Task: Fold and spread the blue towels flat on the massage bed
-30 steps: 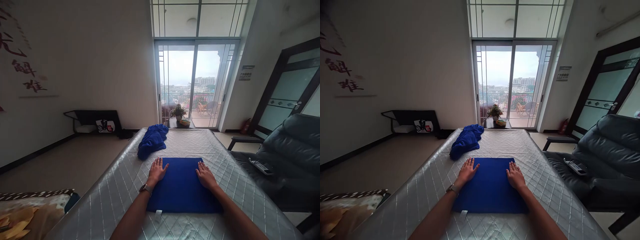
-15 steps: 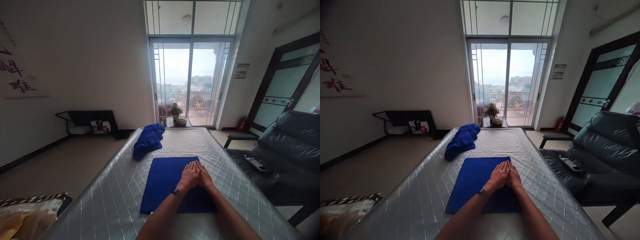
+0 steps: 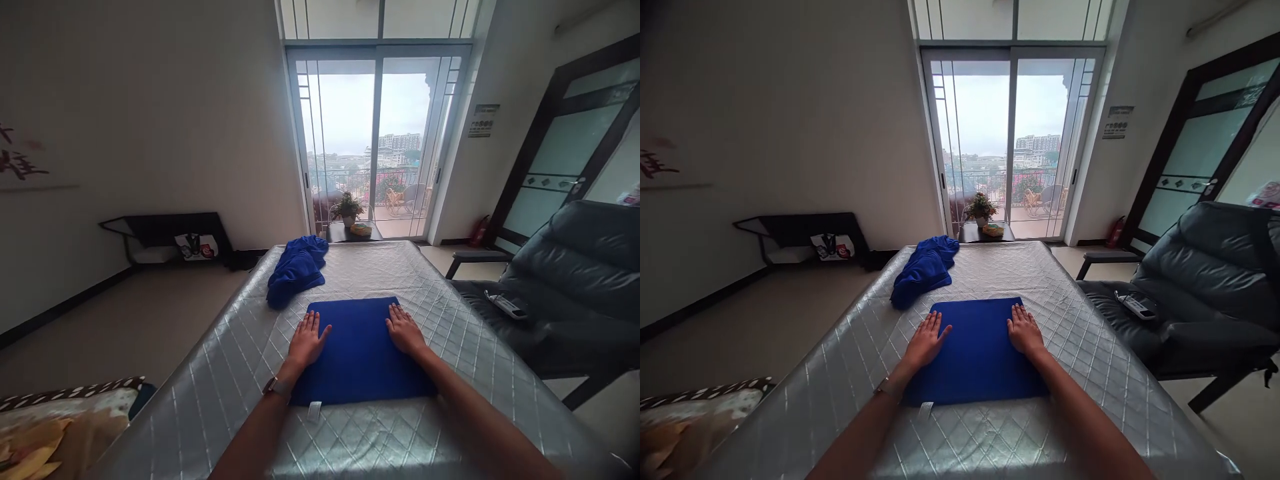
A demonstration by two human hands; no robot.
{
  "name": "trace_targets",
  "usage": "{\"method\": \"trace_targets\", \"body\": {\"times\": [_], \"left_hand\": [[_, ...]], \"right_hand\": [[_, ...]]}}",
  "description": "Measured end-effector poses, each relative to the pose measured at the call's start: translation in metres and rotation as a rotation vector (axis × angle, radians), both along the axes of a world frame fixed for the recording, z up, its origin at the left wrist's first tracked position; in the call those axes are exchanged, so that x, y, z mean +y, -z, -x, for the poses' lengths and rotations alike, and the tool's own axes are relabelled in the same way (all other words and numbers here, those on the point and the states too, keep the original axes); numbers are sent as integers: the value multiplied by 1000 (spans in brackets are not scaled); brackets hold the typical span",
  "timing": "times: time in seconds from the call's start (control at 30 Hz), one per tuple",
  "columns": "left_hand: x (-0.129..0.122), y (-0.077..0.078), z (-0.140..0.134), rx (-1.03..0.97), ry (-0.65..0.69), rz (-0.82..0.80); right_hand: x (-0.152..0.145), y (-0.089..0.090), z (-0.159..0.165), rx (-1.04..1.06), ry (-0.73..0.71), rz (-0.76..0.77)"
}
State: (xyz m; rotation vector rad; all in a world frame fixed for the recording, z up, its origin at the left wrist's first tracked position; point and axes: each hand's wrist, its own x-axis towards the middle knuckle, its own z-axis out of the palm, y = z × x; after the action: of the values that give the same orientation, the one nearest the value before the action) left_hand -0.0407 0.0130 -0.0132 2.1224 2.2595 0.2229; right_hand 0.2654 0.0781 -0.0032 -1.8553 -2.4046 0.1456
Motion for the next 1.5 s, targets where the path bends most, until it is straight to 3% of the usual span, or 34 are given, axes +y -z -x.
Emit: {"method": "trace_targets", "body": {"times": [0.17, 0.33, 0.6, 0.77, 1.03, 1.13, 1.37, 1.5], "left_hand": [[4, 8, 0, 12, 1, -14], [6, 16, 4, 10, 3, -35], [8, 22, 7, 6, 13, -53], [4, 14, 3, -4, -2, -17], [3, -17, -5, 3, -44, 113], [17, -24, -26, 29, -89, 82], [63, -23, -140, -111, 271, -65], [75, -15, -166, -152, 279, -83]], "right_hand": [[6, -9, 3, -6, -33, 18], [31, -17, 8, 47, -51, 14], [47, 2, 4, 58, -11, 20], [49, 6, 4, 47, -5, 9], [52, 8, 4, 16, -9, -11], [53, 10, 4, 30, -11, -18], [51, 7, 4, 20, -20, -36], [49, 4, 4, 10, -32, -37]]}}
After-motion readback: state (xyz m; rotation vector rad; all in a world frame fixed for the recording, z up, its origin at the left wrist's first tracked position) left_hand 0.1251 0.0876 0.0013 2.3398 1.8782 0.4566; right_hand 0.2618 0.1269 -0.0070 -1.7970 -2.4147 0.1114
